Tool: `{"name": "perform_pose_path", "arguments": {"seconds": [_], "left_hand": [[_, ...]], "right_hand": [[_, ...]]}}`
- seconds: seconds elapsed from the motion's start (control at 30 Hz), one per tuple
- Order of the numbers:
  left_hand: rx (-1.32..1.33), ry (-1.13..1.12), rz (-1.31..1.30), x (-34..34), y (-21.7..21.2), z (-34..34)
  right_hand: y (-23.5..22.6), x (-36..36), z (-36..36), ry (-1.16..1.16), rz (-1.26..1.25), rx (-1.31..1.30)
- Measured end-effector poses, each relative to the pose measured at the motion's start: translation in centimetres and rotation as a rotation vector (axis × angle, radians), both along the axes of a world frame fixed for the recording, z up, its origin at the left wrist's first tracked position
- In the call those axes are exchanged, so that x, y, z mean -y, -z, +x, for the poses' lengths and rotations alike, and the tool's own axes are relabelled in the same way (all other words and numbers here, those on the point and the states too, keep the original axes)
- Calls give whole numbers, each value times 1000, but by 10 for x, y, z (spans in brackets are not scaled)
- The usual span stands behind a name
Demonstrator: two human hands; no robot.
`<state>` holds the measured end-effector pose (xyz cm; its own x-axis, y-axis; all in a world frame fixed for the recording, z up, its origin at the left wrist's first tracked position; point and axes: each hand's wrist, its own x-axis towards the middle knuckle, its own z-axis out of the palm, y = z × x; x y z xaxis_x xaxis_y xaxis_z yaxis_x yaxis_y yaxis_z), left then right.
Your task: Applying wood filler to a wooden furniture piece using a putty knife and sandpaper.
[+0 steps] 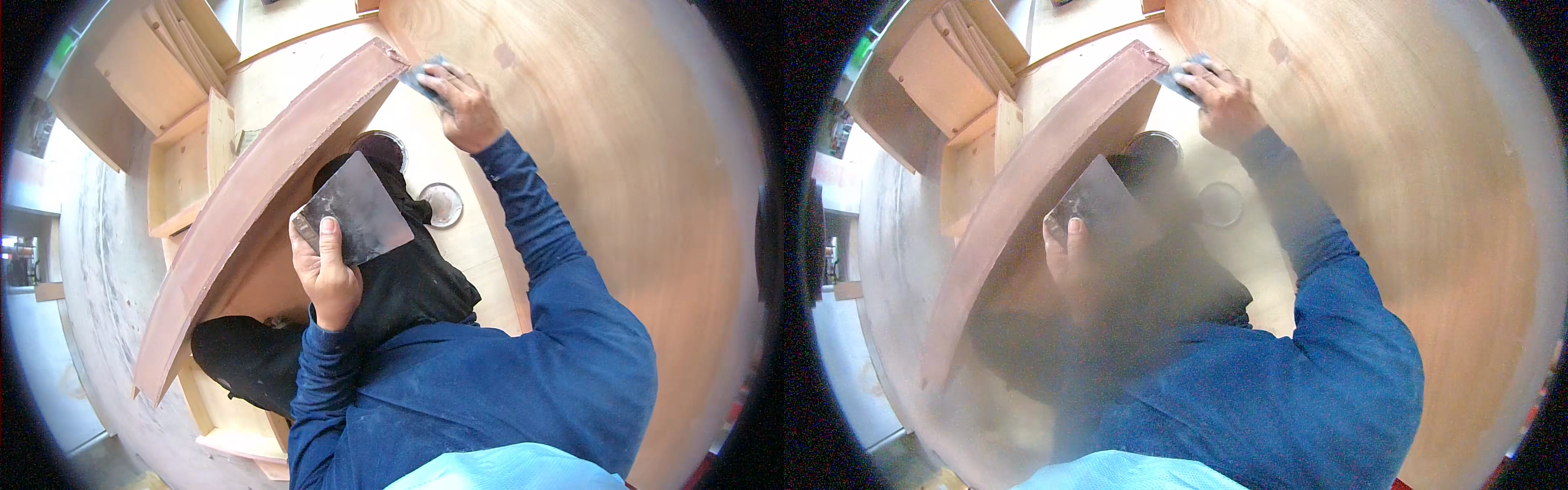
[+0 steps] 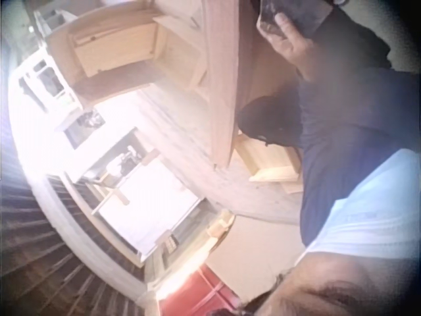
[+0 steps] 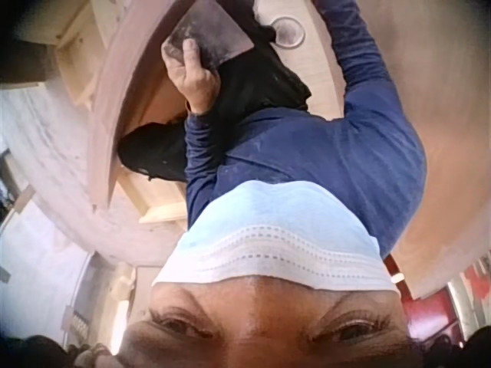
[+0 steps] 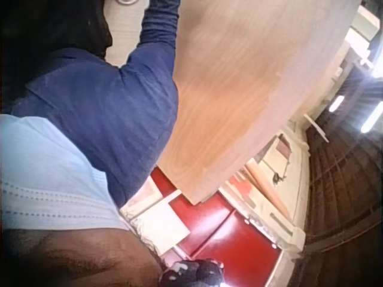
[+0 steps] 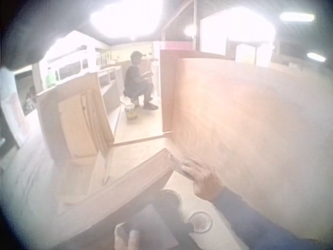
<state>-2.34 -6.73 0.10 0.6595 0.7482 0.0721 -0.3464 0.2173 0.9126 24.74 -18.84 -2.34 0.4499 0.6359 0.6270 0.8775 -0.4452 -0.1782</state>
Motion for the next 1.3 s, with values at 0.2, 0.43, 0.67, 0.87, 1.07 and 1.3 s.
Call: {"name": "perform_pose_path", "arguments": {"seconds": [0.2, 0.43, 0.67, 0.87, 1.07, 1.3], "left_hand": [[21, 20, -32, -2, 1, 2], [8, 32, -19, -2, -2, 1], [-41, -23, -6, -6, -1, 1], [-10, -8, -18, -5, -2, 2], [-107, 66, -228, -14, 4, 6], [183, 75, -506, -15, 6, 9]], "right_hand": [[-34, 7, 24, -84, 40, 94], [-59, -45, 56, -151, -163, 144], [-58, -40, 34, -67, -259, 81], [-74, -15, 3, -74, -369, -48], [-77, 1, -67, -487, 48, -240], [-55, -3, -147, -709, 99, -320]]}}
